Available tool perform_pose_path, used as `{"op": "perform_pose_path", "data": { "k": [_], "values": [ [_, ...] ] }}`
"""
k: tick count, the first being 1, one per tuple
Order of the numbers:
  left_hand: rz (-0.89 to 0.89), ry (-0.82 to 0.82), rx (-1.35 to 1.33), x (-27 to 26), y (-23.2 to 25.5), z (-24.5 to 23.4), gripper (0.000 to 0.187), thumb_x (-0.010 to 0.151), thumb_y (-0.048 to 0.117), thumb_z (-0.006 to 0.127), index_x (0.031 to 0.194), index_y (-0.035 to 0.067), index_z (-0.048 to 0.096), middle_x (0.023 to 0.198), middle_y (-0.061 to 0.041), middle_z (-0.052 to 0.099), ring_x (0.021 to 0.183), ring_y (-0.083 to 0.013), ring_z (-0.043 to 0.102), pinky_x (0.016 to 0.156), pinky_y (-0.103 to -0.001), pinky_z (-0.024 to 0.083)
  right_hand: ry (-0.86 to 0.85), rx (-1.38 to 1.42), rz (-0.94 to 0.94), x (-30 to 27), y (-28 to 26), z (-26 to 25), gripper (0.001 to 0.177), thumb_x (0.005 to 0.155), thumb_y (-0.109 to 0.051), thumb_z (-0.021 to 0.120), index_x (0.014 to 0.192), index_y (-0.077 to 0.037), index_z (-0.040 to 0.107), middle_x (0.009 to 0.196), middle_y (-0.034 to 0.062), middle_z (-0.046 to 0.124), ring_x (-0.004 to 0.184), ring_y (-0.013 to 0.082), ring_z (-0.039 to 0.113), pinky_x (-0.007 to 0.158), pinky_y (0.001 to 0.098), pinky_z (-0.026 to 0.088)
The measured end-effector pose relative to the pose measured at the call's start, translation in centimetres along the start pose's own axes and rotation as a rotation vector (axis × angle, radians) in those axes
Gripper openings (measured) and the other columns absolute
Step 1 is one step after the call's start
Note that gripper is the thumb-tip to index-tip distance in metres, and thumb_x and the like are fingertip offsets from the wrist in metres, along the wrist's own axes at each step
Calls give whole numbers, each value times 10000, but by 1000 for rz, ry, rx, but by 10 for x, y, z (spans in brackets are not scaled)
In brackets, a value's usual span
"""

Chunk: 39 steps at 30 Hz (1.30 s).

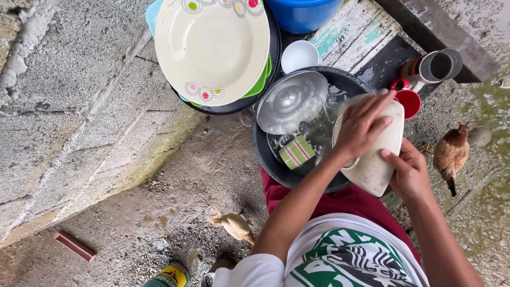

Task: Rinsing and organizing various kitchenware including plates, bowls, and cups in an outdoor washing area.

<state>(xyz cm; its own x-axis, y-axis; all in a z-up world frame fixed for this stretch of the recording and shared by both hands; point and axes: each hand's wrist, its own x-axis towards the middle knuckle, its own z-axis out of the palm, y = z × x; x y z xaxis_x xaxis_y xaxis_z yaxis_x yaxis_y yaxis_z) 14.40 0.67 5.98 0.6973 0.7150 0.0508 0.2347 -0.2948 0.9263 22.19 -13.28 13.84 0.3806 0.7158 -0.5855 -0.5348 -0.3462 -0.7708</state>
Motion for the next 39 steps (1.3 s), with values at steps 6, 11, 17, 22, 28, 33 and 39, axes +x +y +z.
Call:
{"op": "perform_pose_path", "data": {
  "k": [6, 11, 17, 22, 28, 33, 39],
  "values": [
    [-443, -177, -534, 27, -43, -43, 748, 978, 618, 289, 1529, 130, 424, 1644, -139, 380, 1492, -305, 382, 1206, -464, 330, -13, -112, 145, -27, -42, 18, 535, 896, -33, 554, 1421, 59, 503, 1278, 272, 618, 1137, 410, 620, 932, 515, 557],
    [-923, -125, -1012, 25, -39, -70, 853, 740, 751, 522, 1450, 278, 523, 1504, -206, 428, 1247, -403, 485, 969, -525, 464, -237, -522, 37, -27, -30, -11, 503, 897, -160, 622, 1374, -3, 616, 1001, 211, 783, 696, 303, 753, 487, 340, 597],
    [-793, -257, -1685, -8, -70, -98, 787, 865, 671, 541, 1414, 112, 613, 1362, -184, 628, 1172, -366, 605, 986, -409, 430, -711, -1238, -444, -38, -62, -9, 509, 901, -66, 590, 1392, -197, 609, 1236, 56, 771, 1106, 243, 746, 1002, 431, 643],
    [-974, 73, -1076, -32, 13, -158, 778, 789, 72, 683, 1530, 199, 480, 1358, -101, 629, 1141, -304, 623, 823, -396, 520, -467, -1618, -932, -52, -101, -21, 841, 640, -30, 692, 1363, -447, 590, 1506, -195, 557, 1490, 222, 485, 1227, 623, 204],
    [-596, 631, -1141, -65, 127, -224, 886, 712, 416, 775, 1513, 224, 448, 1508, -189, 529, 1349, -444, 516, 973, -622, 542, 31, -1211, -1056, -20, -92, -3, 539, 957, 98, 777, 1487, 47, 693, 1851, 253, 36, 1791, 492, 155, 1361, 708, 398],
    [-616, 1031, -993, -58, 141, -279, 672, 861, 349, 615, 1506, 298, 434, 1551, -190, 495, 1320, -479, 543, 918, -604, 603, -313, -678, -932, 19, -118, 134, 654, 1066, 78, 456, 1667, -48, 227, 1593, 254, 378, 1396, 348, 466, 1095, 433, 426],
    [-318, 1239, -851, -41, 93, -319, 456, 1085, 248, 473, 1541, 233, 452, 1232, -211, 637, 1086, -304, 664, 929, -522, 602, -465, -313, -742, 62, -127, 228, 550, 1094, 68, 342, 1624, -73, 304, 1443, 260, 564, 1293, 333, 578, 1054, 513, 492]
  ]
}}
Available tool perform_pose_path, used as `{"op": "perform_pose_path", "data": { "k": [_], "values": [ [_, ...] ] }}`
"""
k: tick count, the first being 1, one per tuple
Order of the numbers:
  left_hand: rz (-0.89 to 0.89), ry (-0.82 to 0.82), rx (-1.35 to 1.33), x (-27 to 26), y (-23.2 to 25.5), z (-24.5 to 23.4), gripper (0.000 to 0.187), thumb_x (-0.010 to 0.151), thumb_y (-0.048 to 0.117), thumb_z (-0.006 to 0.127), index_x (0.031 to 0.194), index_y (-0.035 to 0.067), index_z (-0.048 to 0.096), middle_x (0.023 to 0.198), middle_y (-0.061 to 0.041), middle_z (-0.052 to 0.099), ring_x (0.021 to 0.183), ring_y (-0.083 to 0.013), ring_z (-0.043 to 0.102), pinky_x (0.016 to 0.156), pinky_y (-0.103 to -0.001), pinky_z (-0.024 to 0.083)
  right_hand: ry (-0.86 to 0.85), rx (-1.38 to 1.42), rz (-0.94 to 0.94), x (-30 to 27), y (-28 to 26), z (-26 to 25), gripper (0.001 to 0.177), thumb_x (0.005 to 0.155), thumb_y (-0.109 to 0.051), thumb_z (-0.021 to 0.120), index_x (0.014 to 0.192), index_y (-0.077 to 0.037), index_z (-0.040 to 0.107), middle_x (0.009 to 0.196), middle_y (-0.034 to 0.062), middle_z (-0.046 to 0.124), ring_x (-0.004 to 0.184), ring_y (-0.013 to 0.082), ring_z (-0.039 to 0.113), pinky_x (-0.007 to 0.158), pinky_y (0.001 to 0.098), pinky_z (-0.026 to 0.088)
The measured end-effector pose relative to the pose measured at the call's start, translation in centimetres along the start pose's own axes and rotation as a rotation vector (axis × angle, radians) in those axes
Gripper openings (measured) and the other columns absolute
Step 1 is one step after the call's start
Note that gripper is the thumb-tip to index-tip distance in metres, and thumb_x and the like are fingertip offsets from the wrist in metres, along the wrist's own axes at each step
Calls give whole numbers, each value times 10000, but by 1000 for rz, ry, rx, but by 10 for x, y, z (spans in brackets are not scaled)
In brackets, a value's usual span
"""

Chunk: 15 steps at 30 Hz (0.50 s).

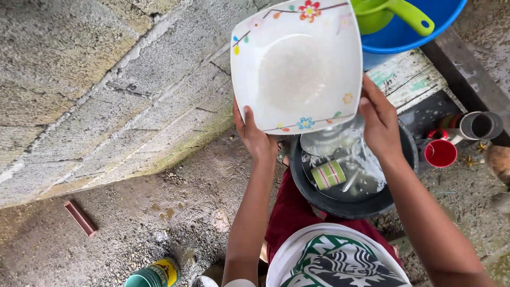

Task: Rinsing and organizing various kitchenware including plates, bowls, and cups in an outdoor washing area.

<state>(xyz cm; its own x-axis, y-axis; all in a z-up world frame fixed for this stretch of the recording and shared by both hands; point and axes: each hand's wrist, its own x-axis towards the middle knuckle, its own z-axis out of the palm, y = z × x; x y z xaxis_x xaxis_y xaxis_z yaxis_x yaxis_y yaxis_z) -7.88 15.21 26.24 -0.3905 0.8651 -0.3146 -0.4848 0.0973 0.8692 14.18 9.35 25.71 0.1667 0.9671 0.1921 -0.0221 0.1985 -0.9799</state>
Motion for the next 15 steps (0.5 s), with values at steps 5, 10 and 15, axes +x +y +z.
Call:
{"op": "perform_pose_path", "data": {
  "k": [5, 10, 15],
  "values": [
    [53, 56, 107, 45, -5, 7, 429, 1079, 280, 536, 1508, 258, 513, 1397, -259, 553, 1291, -388, 572, 1127, -553, 450, 6, -95, 21, 47, 26, 12, 454, 1092, 9, 526, 1540, 22, 454, 1370, 278, 594, 1128, 342, 640, 927, 486, 544],
    [161, 60, 436, 58, -18, -6, 439, 1091, 219, 529, 1526, 256, 483, 1533, -175, 357, 1425, -346, 393, 1217, -560, 293, 32, -76, 52, 40, 50, -2, 493, 1057, 98, 567, 1531, -27, 509, 1238, 214, 605, 996, 292, 670, 880, 429, 574],
    [229, -8, 469, 40, 1, -4, 524, 1066, 217, 574, 1559, 250, 399, 1548, -196, 255, 1475, -367, 247, 1217, -609, 175, 230, -73, 208, -17, 99, -39, 297, 1106, 61, 507, 1385, 74, 606, 1196, 248, 603, 1013, 332, 663, 884, 456, 566]
  ]
}}
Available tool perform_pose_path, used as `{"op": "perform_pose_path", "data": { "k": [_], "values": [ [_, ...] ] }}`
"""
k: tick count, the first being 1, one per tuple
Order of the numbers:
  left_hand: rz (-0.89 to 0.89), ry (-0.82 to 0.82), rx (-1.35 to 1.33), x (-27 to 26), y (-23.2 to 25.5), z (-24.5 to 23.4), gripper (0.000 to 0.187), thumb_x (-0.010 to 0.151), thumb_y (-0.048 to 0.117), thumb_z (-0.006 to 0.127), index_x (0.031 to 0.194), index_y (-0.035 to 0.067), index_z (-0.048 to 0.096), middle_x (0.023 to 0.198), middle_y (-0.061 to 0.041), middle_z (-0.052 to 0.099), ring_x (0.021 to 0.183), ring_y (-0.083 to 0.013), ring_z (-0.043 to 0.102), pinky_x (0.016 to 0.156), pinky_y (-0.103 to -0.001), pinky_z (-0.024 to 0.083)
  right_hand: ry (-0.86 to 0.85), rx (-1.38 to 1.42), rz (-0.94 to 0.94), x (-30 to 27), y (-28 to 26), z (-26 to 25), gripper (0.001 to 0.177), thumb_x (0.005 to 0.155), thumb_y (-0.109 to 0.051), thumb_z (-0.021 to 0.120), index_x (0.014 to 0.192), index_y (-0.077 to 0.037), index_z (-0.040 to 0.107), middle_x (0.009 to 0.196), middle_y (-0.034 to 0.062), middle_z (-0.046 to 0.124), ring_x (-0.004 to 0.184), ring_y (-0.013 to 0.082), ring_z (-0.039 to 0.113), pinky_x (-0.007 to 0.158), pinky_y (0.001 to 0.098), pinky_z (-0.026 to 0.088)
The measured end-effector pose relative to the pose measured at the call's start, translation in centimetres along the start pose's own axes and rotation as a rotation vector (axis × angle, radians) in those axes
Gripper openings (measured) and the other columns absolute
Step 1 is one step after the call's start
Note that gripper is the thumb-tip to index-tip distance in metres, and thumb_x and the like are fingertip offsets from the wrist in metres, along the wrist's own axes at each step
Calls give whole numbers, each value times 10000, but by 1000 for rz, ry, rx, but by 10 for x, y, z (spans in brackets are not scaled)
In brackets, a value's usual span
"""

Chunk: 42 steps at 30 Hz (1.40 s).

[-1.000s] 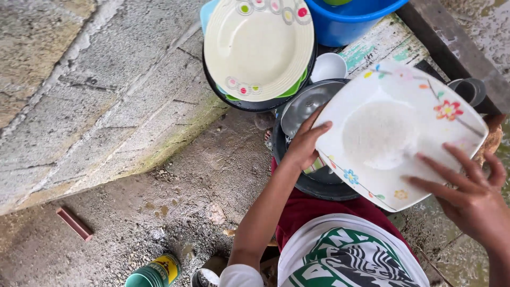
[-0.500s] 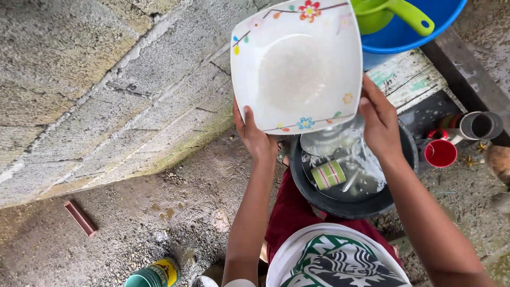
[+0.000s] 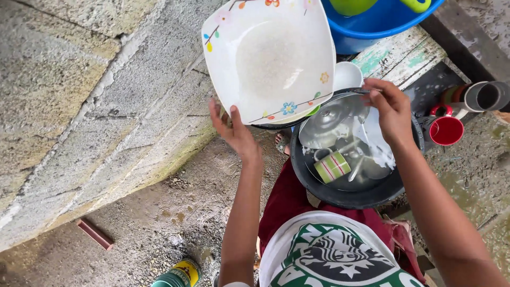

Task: Rinsing and organizing various kitchenware including plates, bowls, and cups in an outdoor washing area.

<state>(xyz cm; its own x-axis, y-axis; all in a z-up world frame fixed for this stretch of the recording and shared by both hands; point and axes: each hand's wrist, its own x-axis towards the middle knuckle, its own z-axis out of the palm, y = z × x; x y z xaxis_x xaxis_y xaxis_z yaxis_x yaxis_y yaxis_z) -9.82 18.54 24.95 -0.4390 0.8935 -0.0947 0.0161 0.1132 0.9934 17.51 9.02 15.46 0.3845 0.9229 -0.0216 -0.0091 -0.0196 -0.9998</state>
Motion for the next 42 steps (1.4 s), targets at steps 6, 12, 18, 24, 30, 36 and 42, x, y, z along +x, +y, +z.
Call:
{"op": "perform_pose_path", "data": {
  "k": [6, 12, 18, 24, 30, 36, 42],
  "values": [
    [495, -265, 272, -64, -94, -61, 393, 1017, 242, 572, 1392, 172, 480, 1314, -100, 440, 1230, -274, 451, 1074, -511, 337, 199, -14, 496, -73, 135, -57, 247, 1121, -91, 496, 1247, -25, 698, 1125, 186, 681, 1062, 312, 673, 905, 494, 529],
    [384, -714, 481, -95, -210, -31, 651, 913, 21, 623, 1524, 27, 396, 1395, -260, 434, 1343, -502, 423, 1080, -624, 376, 404, 121, 672, -95, 209, -80, 246, 1101, -213, 522, 1238, -110, 699, 1105, 84, 682, 1000, 212, 657, 833, 374, 537],
    [548, -622, 952, -68, -243, -4, 531, 814, 11, 649, 1330, 66, 532, 1226, -172, 515, 1092, -434, 564, 894, -552, 504, 713, 593, 648, -86, 276, -61, 214, 1017, -207, 564, 982, -105, 749, 942, 51, 735, 873, 176, 697, 789, 314, 593],
    [357, -911, 980, -102, -161, 21, 734, 883, -58, 561, 1534, 102, 262, 1317, -222, 530, 953, -518, 666, 723, -617, 596, 525, 1305, 538, -61, 153, 11, 325, 928, -331, 635, 1097, -74, 740, 1158, 98, 748, 1103, 235, 702, 985, 389, 576],
    [766, -939, 1106, -123, -136, 39, 820, 839, 65, 608, 1592, 120, 289, 1295, -154, 597, 643, -417, 713, 546, -536, 611, 243, 780, 334, -94, 166, 65, 551, 1078, -437, 453, 1573, -199, 415, 1565, 11, 468, 1430, 226, 443, 1191, 483, 337],
    [589, -1212, 663, -147, -153, 37, 607, 894, 252, 699, 1473, 242, 516, 1350, -82, 648, 1056, -360, 709, 807, -481, 610, 583, 519, 436, -124, 140, -24, 217, 1046, -156, 610, 1236, -70, 669, 1003, 111, 733, 837, 202, 746, 765, 350, 622],
    [-285, -602, 185, -118, -250, 71, 371, 1049, 334, 522, 1275, 113, 716, 1289, -163, 695, 1303, -379, 580, 1083, -539, 452, 622, 450, 510, -170, 154, -99, 100, 1084, -195, 617, 1088, -108, 666, 851, 76, 719, 733, 174, 741, 694, 331, 613]
  ]
}}
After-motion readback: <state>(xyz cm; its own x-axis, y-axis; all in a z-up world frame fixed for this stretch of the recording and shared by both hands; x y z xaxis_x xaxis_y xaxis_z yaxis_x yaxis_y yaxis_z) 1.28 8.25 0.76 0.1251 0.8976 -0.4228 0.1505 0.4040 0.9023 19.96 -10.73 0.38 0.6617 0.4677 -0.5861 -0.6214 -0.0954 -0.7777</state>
